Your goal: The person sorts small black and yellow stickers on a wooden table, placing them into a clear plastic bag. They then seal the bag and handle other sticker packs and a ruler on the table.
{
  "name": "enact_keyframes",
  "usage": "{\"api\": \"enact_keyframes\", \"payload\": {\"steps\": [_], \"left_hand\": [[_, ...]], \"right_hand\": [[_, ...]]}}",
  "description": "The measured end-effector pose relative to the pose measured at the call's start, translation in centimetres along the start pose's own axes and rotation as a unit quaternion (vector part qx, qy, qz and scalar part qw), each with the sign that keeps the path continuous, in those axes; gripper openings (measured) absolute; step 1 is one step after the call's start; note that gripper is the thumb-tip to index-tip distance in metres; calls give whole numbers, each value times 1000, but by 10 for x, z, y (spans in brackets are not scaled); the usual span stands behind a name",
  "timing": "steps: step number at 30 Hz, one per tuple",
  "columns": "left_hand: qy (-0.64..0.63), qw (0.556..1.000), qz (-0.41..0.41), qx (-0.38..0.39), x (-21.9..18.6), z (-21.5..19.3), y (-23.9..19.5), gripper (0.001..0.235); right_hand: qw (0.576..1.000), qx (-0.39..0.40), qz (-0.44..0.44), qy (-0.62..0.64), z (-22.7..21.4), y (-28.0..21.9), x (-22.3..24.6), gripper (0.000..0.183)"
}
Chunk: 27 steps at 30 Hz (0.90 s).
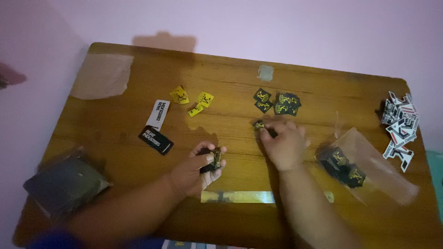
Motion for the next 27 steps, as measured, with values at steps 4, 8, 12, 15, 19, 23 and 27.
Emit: {"api": "enact_keyframes", "payload": {"steps": [4,8,12,15,19,23,27], "left_hand": [[11,999,14,-33,-2,-5,3,22],[78,995,0,-63,4,-13,5,22],[144,986,-33,-71,8,-8,0,29],[122,988,-35,-83,2,4,0,29],[137,986,-47,-78,-1,15,-3,24],[135,988,-46,-59,-1,11,-3,29],[128,989,-44,-61,1,13,-3,30]], "right_hand": [[885,-138,-352,271,33,8,-15,13],[863,-24,-416,287,47,-15,5,12],[824,9,-502,262,33,-42,33,15],[821,-26,-524,223,38,-42,32,8],[820,-33,-530,215,41,-39,26,9],[825,11,-521,218,44,-38,24,9],[826,-22,-522,209,43,-38,27,6]]}}
Point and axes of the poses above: each hand's wrist, its own y-axis towards the middle knuckle, its own z-axis out of the palm, x = y × z, the point moved 2 cm from there along y, towards the middle knuckle, and after that the axes turned 8 degrees about x, right-handed, at the moved point
